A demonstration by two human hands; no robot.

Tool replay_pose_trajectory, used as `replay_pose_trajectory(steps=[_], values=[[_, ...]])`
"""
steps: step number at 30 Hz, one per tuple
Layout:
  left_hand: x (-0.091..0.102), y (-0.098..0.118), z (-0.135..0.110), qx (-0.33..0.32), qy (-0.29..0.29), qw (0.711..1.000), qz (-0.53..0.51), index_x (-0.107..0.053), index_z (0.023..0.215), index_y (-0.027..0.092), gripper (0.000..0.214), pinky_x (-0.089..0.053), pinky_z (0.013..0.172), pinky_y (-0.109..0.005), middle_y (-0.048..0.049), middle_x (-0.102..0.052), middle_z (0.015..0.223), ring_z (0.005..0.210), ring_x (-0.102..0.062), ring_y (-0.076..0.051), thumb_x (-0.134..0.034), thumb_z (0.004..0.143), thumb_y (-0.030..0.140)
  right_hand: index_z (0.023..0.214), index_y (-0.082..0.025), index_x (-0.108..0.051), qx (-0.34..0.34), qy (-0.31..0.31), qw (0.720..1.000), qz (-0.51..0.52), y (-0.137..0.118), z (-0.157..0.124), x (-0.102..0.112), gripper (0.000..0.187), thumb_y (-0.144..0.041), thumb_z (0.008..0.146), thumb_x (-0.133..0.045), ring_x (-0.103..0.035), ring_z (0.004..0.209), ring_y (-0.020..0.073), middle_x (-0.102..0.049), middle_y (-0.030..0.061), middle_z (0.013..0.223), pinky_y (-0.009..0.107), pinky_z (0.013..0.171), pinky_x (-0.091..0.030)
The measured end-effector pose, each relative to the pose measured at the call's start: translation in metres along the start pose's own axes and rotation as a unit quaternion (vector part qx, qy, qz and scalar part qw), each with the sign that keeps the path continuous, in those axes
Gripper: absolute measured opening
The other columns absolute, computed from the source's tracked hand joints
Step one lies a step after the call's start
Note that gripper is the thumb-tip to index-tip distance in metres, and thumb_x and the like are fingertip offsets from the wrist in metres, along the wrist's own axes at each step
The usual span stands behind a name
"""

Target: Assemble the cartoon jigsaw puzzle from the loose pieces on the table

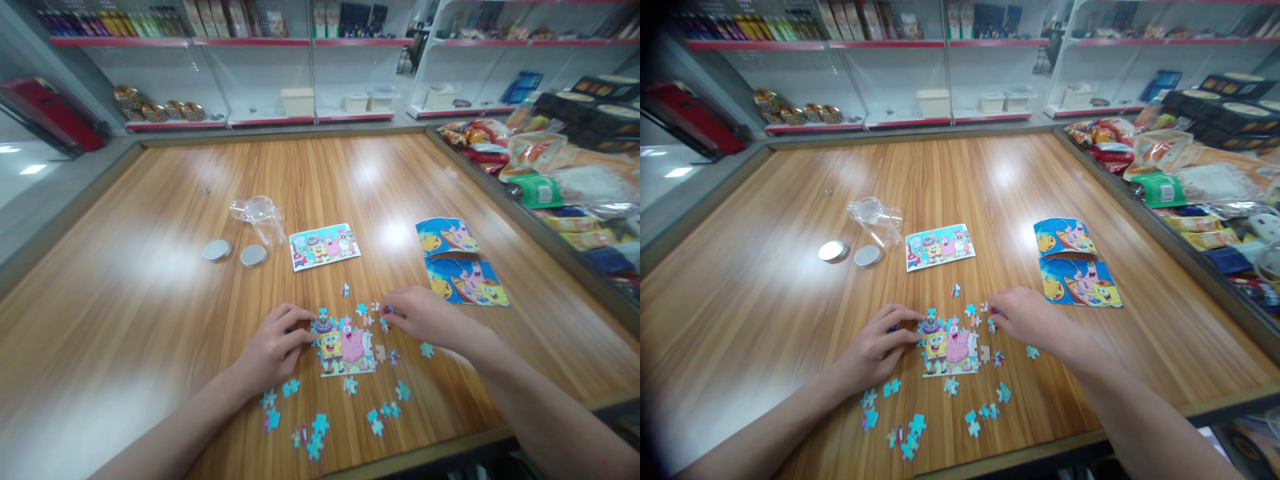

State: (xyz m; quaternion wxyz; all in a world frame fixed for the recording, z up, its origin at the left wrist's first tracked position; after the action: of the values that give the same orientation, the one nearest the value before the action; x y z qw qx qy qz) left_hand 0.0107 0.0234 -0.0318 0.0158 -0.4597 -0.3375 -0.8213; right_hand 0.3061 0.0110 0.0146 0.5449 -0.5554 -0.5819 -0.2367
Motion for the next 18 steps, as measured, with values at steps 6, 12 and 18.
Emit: replay_pose_trajectory(steps=[6, 12, 18], values=[[0.0004, 0.0017, 0.001, -0.003, 0.002, 1.0, -0.002, -0.071, 0.104, 0.02, 0.034, -0.053, 0.091, -0.044, -0.0112, -0.063, 0.123, 0.108, -0.056, -0.024, -0.049, 0.089, 0.0, 0.093, -0.021, -0.069, -0.019, -0.009, 1.0, 0.005, 0.0001, -0.001, -0.0014, 0.014, -0.033, 0.087, -0.069, -0.067, 0.081, 0.0211, -0.073, 0.0041, 0.088, 0.029, 0.066, -0.039], [0.0012, 0.003, 0.0028, -0.001, 0.002, 1.0, 0.0, -0.072, 0.105, 0.021, 0.033, -0.053, 0.089, -0.044, -0.0108, -0.064, 0.121, 0.107, -0.056, -0.024, -0.05, 0.089, 0.001, 0.094, -0.022, -0.067, -0.027, -0.021, 0.999, 0.016, 0.0013, -0.0015, -0.0053, 0.015, -0.031, 0.083, -0.072, -0.066, 0.082, 0.0212, -0.072, 0.0034, 0.088, 0.029, 0.066, -0.039], [0.001, 0.0017, 0.0019, -0.002, 0.004, 1.0, 0.001, -0.072, 0.105, 0.022, 0.033, -0.053, 0.088, -0.044, -0.0109, -0.064, 0.122, 0.106, -0.057, -0.024, -0.051, 0.09, 0.002, 0.088, -0.021, -0.063, -0.016, -0.019, 0.999, 0.038, -0.0027, -0.0026, -0.0023, 0.011, -0.026, 0.082, -0.07, -0.062, 0.076, 0.0176, -0.069, 0.0018, 0.084, 0.027, 0.063, -0.036]])
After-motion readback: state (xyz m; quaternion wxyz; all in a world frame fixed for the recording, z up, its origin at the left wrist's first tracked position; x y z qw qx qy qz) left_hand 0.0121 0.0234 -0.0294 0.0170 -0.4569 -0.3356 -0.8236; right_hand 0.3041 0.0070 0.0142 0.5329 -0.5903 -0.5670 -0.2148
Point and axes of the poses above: each hand's wrist, its own z-axis towards the middle knuckle, its own x-axis out of the back of the hand, y = z × x, the point moved 3 cm from there along z, towards the middle knuckle
